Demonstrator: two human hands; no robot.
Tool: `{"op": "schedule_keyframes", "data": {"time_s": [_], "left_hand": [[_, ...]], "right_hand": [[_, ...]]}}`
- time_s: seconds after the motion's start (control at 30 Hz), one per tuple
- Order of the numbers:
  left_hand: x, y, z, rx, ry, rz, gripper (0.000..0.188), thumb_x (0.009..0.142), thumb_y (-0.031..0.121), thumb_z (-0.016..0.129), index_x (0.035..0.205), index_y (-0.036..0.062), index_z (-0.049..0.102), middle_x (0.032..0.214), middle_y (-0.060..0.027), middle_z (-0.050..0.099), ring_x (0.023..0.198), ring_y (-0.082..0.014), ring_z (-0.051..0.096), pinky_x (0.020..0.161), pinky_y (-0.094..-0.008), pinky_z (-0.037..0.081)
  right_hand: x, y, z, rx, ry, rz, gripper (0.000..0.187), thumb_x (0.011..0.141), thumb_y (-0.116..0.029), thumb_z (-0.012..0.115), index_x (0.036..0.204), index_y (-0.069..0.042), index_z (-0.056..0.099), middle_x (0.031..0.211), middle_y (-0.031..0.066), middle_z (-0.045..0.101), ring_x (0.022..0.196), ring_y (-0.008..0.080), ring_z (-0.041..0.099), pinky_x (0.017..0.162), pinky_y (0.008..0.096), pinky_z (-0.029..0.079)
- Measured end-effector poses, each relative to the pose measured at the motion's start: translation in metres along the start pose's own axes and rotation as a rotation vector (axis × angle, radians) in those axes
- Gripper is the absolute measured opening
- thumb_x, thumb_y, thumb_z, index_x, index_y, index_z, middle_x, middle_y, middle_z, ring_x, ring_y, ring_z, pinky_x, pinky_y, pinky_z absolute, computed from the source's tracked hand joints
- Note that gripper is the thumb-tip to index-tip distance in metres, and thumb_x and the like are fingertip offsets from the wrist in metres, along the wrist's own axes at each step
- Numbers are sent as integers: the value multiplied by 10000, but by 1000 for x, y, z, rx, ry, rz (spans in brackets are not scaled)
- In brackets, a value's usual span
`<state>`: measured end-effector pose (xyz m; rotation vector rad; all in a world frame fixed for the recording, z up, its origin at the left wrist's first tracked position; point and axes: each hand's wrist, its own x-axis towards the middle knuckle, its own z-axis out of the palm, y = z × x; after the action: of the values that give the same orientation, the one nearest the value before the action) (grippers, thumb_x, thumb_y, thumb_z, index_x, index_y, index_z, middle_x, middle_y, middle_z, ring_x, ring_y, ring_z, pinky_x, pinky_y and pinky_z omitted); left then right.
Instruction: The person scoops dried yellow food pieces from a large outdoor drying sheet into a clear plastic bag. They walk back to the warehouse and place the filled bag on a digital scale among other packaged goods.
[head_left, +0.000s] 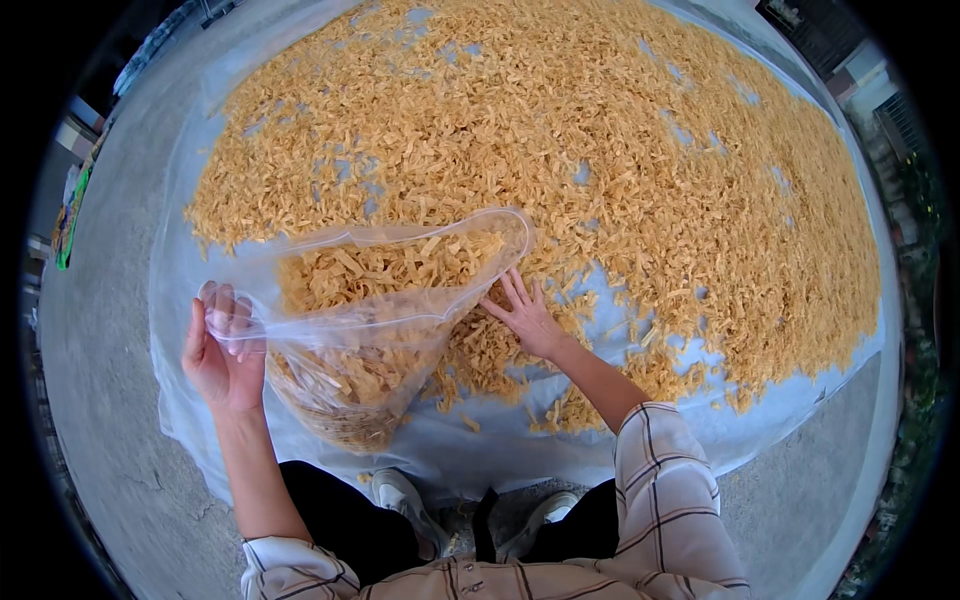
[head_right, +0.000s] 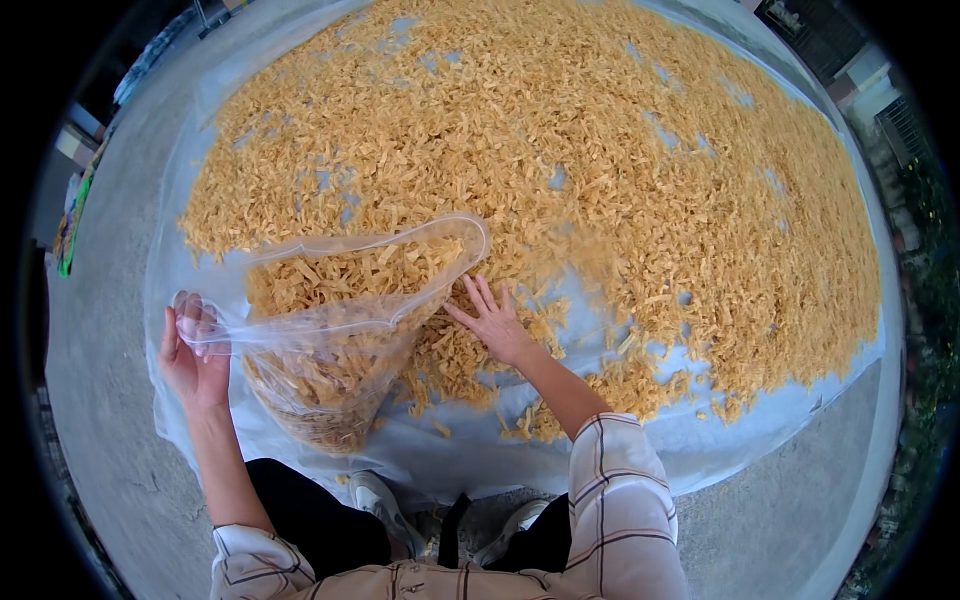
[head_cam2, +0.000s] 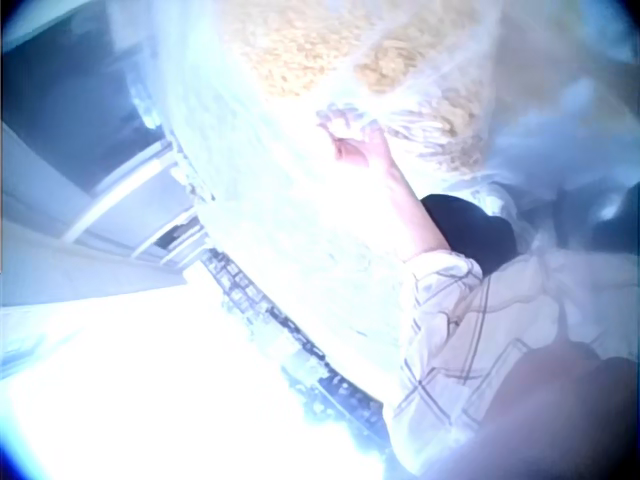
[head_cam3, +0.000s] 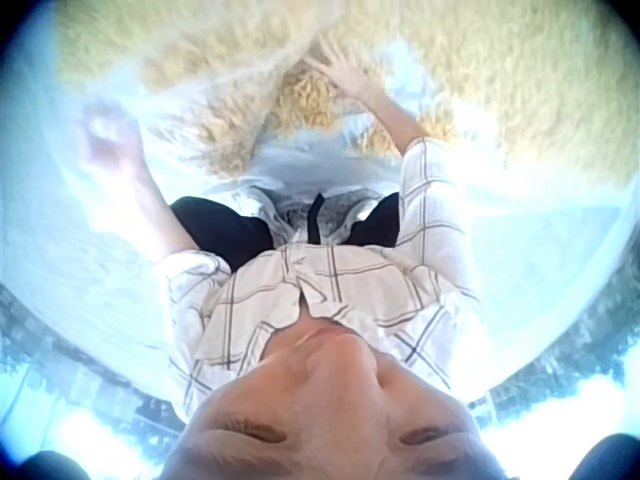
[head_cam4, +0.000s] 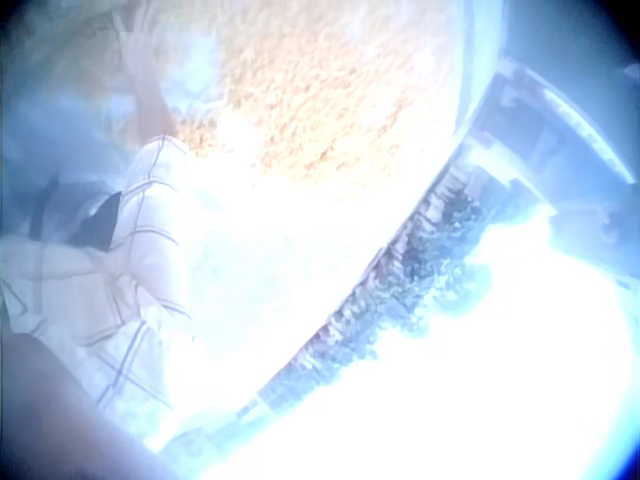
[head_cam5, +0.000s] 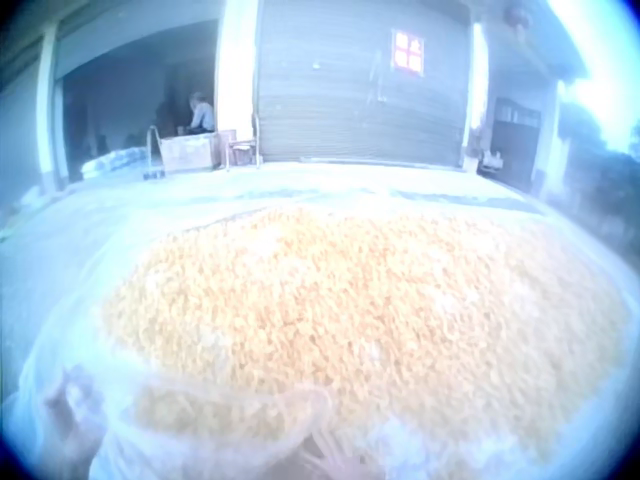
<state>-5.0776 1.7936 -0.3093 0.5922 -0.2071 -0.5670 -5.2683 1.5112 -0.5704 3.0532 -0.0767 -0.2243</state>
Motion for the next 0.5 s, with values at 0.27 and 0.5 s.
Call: {"op": "schedule_keyframes", "data": {"time_s": [0.27, 0.5], "left_hand": [[2, 3, -8, -3, -48, 5, 110, 906, 145, 449, 882, 40, 425, 655, -11, 346, 544, -111, 320, 422, -221, 299], [7, 5, -23, 14, -80, 18, 153, 905, 131, 454, 974, -5, 457, 677, -23, 359, 565, -122, 323, 445, -236, 291]], "right_hand": [[118, 17, -16, 386, 494, 185, 674, 721, -364, 609, 1317, -189, 350, 1367, 163, 304, 1299, 401, 149, 1029, 560, 170], [116, 4, 5, 401, -154, 76, 558, 675, -248, 657, 1187, -122, 474, 1279, 149, 399, 1182, 358, 337, 916, 444, 347]]}}
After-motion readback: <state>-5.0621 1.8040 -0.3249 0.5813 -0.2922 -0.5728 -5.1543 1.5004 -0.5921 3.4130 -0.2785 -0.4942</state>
